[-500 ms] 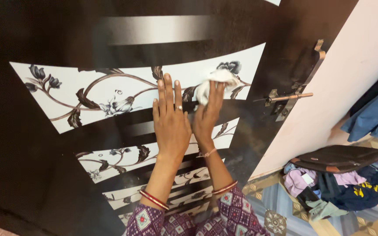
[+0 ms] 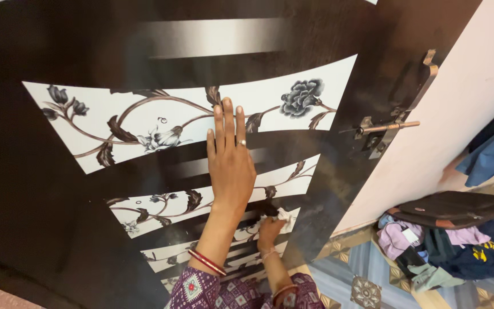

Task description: The person wipes the surface of a dark brown wardrobe with floral decals using a white cloth. They move the cloth back and forth across the top and middle sections of the wardrobe door, occasionally adjusting their grip and position.

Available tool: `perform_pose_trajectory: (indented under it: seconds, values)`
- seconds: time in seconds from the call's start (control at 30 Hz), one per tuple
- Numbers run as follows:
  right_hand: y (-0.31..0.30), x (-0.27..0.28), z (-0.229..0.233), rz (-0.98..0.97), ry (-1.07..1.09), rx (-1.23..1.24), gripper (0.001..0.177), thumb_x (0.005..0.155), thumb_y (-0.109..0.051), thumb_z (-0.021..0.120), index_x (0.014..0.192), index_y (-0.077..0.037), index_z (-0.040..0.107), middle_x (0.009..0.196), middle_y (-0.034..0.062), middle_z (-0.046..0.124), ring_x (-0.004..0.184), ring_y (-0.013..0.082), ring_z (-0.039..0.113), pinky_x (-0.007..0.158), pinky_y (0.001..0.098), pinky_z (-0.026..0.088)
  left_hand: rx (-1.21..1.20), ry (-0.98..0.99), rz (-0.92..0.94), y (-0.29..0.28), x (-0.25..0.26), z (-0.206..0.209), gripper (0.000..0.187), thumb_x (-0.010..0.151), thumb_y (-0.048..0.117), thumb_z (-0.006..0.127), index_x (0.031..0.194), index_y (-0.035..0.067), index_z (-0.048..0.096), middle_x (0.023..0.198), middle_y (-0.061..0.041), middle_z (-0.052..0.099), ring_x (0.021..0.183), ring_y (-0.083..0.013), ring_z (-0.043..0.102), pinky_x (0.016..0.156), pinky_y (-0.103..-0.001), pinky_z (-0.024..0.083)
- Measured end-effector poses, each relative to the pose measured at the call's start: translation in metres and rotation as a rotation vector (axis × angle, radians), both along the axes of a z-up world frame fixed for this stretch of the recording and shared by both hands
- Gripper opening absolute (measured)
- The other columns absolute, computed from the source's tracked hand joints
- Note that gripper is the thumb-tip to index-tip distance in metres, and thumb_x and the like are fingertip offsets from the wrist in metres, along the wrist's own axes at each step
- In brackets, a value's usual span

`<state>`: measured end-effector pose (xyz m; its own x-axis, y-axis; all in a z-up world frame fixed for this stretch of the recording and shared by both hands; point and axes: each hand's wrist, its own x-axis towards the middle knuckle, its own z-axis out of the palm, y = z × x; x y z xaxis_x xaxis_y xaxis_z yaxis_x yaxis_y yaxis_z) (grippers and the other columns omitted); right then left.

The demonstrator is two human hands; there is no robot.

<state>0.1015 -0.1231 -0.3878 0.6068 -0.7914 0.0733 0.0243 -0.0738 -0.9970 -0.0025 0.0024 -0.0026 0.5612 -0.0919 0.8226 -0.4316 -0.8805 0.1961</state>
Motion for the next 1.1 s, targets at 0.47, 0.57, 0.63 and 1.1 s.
perform_pose_trajectory:
  seconds: [0.47,0.57,0.63,1.1]
  values:
    - [0.018,-0.01,0.392,0.21,-0.738,-1.147,0.054,0.102,-0.017,0.062,0.153,-0.004,0.05,0.167,0.0217,0.032,0.16,0.041,0.02,0.133,0.054,0.013,-0.137,-0.054,-0.037,0.058,-0.02,-0.023,0.075,0.089,0.001,0.066,0.157,0.002,0.034,0.167,-0.026,0.019,0.154,-0.0445,0.021,0.122,-0.056,0.028]
    - [0.011,0.006,0.317,0.356,-0.735,-1.287,0.058,0.089,-0.014,0.061,0.146,-0.004,0.053,0.16,0.025,0.035,0.155,0.0456,0.019,0.125,0.0644,0.012,-0.2,-0.087,0.026,0.078,-0.026,-0.039,0.076,0.086,0.0,0.063,0.157,0.003,0.035,0.165,-0.026,0.02,0.153,-0.0446,0.021,0.123,-0.055,0.028]
    - [0.007,0.008,0.234,0.335,-0.628,-1.559,0.055,0.083,-0.002,0.056,0.137,-0.01,0.064,0.159,0.0238,0.043,0.153,0.0473,0.027,0.125,0.0704,0.016,-0.159,-0.01,0.086,0.083,-0.027,-0.046,0.074,0.087,-0.001,0.061,0.157,0.002,0.036,0.166,-0.023,0.023,0.153,-0.0422,0.024,0.122,-0.053,0.029]
    - [-0.062,-0.011,0.11,0.922,0.013,-1.839,0.066,0.088,0.002,0.056,0.149,-0.021,0.051,0.142,0.0067,0.054,0.136,0.0351,0.042,0.116,0.0484,0.034,-0.151,-0.002,0.093,0.084,-0.028,-0.045,0.072,0.085,-0.002,0.059,0.154,-0.002,0.038,0.165,-0.024,0.027,0.152,-0.0431,0.029,0.12,-0.047,0.033]
